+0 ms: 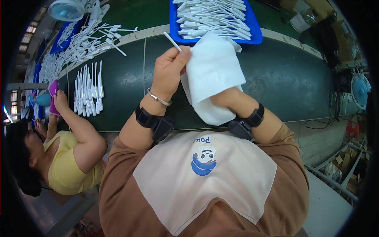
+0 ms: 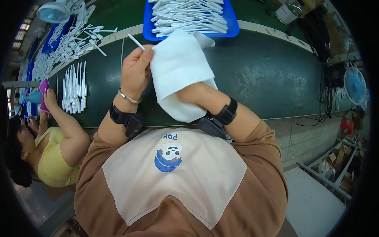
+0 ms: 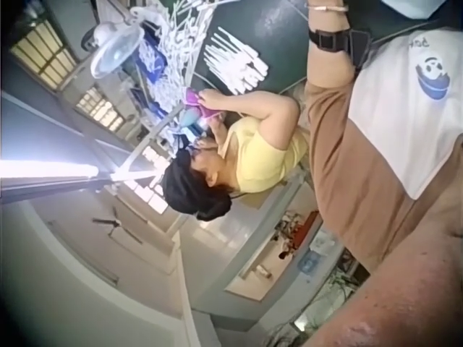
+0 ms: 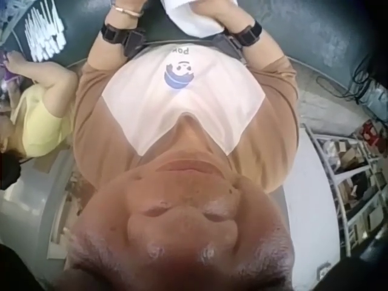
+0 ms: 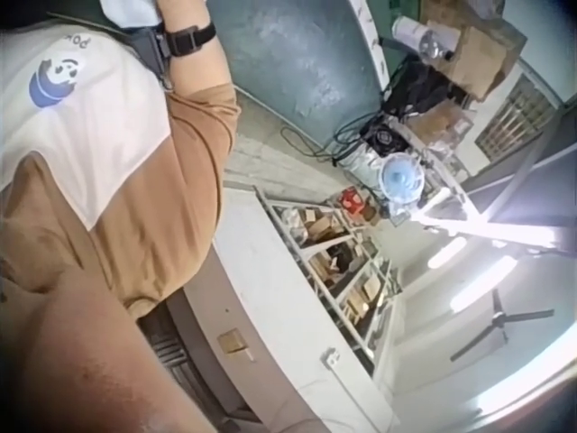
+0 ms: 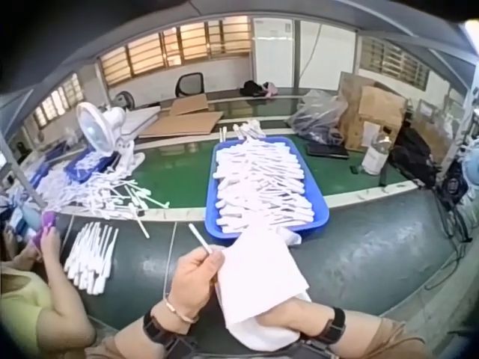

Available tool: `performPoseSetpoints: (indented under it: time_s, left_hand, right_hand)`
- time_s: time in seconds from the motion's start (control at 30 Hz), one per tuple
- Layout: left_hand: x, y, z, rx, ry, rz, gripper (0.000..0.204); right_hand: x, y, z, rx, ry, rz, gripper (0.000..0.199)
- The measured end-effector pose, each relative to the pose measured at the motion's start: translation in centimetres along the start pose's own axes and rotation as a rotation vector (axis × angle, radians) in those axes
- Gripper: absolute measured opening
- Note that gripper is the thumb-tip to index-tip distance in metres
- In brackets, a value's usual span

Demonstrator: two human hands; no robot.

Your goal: The person picks up a plastic stick from a tray, wipes it with a cloth, and places it on the table, repeating this process for several sticks.

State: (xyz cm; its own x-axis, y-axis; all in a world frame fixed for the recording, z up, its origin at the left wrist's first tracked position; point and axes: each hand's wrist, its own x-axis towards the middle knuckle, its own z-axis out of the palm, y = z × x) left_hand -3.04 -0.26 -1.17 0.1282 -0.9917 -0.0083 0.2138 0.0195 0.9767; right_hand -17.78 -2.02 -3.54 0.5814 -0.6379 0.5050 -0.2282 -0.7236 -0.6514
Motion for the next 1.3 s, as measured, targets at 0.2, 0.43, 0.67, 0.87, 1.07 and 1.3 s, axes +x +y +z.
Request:
performPoseSetpoints:
  time_s: [0.2,0.43,0.67,0.87,1.07,1.3]
  left_hand:
    - [0.2,0.2,-0.9,-0.428,0.063,0.079,0.022]
    - [1.1,0.3,-2.3,-0.546,0.071,0.074,0.022]
    - [-1.0,-0.1,1.2,-0.025,0.077,0.050,0.018]
    - [-0.7,0.1,0.5,-0.320,0.080,0.014,0.018]
    - [-0.1,1.0,-0.7,-0.430,0.128,0.011,0.019]
    - [0.6,1.0,-1.8,-0.579,0.131,0.039,0.019]
  right_hand:
    - [0.4,0.5,-2.2,0.595,-0.048,0.168,0.029]
    - [0.8,1.6,-2.5,0.617,0.062,0.321,0.035]
    - [0.9,-0.6,-1.3,0.093,-0.171,0.182,0.037]
    - [0.8,-0.4,-2.5,0.061,-0.121,0.011,0.035]
    - [0.7,0.5,-2.4,0.147,-0.047,-0.061,0.034]
    - [0.6,1.6,-1.6,0.524,0.030,0.218,0.034]
